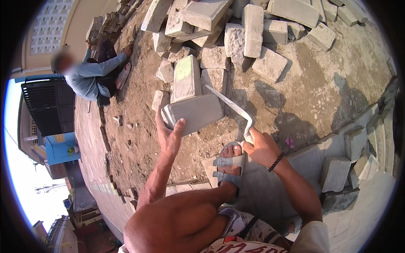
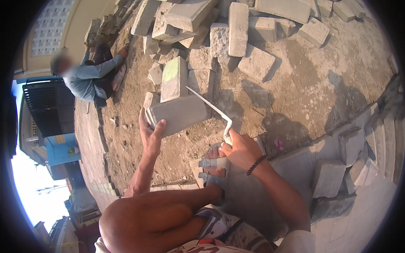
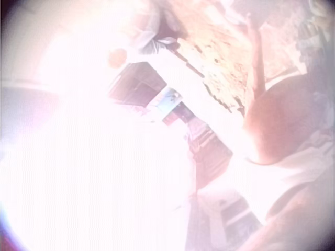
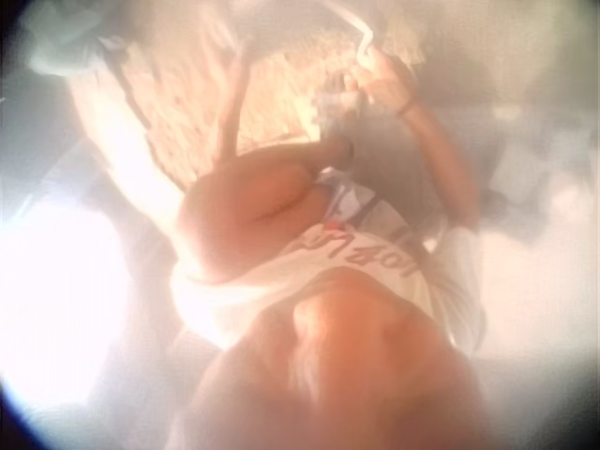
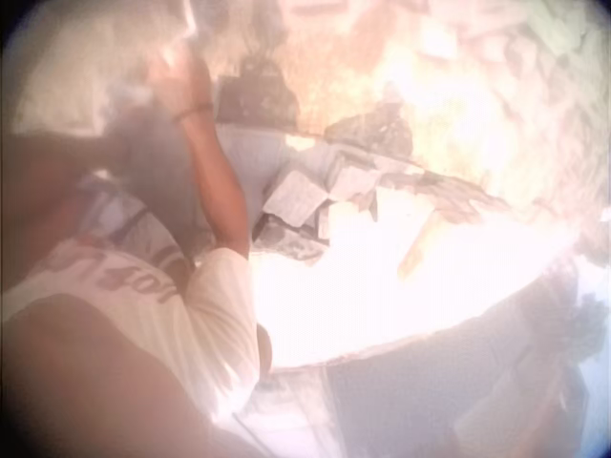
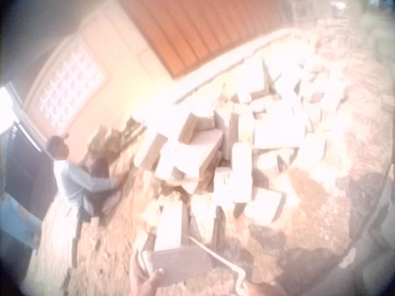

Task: The person repeatedly picks up rectangular stone blocks from a pile and uses a trowel to chip and shape their edges. The person works one block at a time, rotating it to access different sides, and places the finished pieces onto a nearby stack.

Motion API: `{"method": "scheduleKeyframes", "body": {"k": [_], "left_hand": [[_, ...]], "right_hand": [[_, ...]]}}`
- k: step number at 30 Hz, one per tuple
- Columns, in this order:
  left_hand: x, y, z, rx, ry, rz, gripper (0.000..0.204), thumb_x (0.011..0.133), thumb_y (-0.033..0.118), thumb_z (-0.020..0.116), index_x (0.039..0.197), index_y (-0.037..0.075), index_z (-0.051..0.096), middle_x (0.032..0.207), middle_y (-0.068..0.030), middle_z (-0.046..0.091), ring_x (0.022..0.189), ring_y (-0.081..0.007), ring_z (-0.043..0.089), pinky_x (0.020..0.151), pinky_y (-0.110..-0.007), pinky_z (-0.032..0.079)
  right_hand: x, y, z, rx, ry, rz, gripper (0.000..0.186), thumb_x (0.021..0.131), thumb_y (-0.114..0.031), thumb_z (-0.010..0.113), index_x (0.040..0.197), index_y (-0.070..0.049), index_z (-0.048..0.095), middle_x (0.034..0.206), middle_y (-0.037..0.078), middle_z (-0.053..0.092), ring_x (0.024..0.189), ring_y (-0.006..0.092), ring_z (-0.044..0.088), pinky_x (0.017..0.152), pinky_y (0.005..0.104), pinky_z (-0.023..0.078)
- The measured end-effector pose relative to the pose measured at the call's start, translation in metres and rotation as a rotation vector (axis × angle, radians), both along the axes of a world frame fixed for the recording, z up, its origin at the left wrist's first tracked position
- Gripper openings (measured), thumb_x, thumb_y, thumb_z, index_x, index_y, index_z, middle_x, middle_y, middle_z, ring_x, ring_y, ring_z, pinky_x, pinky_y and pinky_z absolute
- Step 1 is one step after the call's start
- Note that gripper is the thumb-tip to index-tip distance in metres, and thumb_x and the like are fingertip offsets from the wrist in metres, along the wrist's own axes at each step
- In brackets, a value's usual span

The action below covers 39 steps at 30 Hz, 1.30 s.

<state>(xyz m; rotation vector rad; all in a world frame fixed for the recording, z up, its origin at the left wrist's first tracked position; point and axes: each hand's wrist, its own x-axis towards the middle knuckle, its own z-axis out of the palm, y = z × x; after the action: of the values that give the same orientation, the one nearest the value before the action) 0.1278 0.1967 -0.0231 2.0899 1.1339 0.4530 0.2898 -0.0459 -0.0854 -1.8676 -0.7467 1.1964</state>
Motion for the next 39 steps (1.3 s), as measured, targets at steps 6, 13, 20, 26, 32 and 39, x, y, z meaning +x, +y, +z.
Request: {"method": "scheduleKeyframes", "body": {"k": [6,13,20,26,32,39], "left_hand": [[-0.019,0.005,-0.005,-0.700,-0.157,0.301,0.071,0.089,0.036,0.063,0.144,0.004,0.034,0.122,-0.0207,0.057,0.091,-0.0334,0.066,0.062,-0.041,0.054],[-0.022,-0.011,-0.009,-1.114,-0.344,0.502,0.052,0.092,0.044,0.057,0.134,0.014,0.046,0.121,-0.0122,0.059,0.101,-0.0321,0.063,0.073,-0.046,0.055],[-0.025,-0.021,-0.017,-1.328,-0.656,0.467,0.049,0.101,0.047,0.042,0.118,0.004,0.059,0.105,-0.0135,0.067,0.095,-0.0300,0.066,0.079,-0.048,0.056],[-0.014,-0.020,-0.009,-1.344,-0.464,0.528,0.054,0.099,0.052,0.044,0.126,0.007,0.054,0.110,-0.0139,0.063,0.083,-0.0293,0.065,0.061,-0.037,0.058],[0.004,-0.030,0.001,-1.296,-0.487,0.631,0.055,0.099,0.052,0.046,0.128,0.006,0.050,0.113,-0.0119,0.061,0.080,-0.0283,0.063,0.064,-0.033,0.059],[-0.003,-0.027,-0.013,-1.298,-0.587,0.505,0.056,0.098,0.052,0.047,0.131,0.008,0.049,0.122,-0.0132,0.057,0.091,-0.0257,0.063,0.067,-0.036,0.060]], "right_hand": [[-0.001,-0.005,-0.003,0.009,-0.065,-0.001,0.042,0.086,-0.026,0.061,0.118,-0.001,0.054,0.085,0.027,0.066,0.085,0.0464,0.063,0.075,0.0523,0.049],[-0.028,-0.005,0.020,0.106,-0.088,0.094,0.034,0.087,-0.028,0.062,0.110,-0.004,0.055,0.087,0.024,0.066,0.085,0.0439,0.064,0.075,0.0533,0.050],[-0.075,0.004,0.007,0.348,-0.226,0.160,0.033,0.086,-0.027,0.063,0.106,-0.003,0.055,0.095,0.020,0.065,0.083,0.0402,0.067,0.072,0.0507,0.055],[-0.052,0.037,-0.035,0.147,-0.309,0.131,0.035,0.084,-0.025,0.065,0.107,-0.001,0.055,0.093,0.021,0.067,0.086,0.0407,0.068,0.074,0.0499,0.055],[0.010,0.051,-0.013,0.146,-0.201,-0.107,0.030,0.084,-0.020,0.062,0.104,0.001,0.055,0.079,0.027,0.066,0.079,0.0443,0.066,0.070,0.0533,0.051],[-0.066,0.022,-0.020,0.276,-0.191,0.136,0.037,0.084,-0.025,0.064,0.109,0.000,0.054,0.086,0.024,0.067,0.081,0.0418,0.067,0.075,0.0501,0.053]]}}
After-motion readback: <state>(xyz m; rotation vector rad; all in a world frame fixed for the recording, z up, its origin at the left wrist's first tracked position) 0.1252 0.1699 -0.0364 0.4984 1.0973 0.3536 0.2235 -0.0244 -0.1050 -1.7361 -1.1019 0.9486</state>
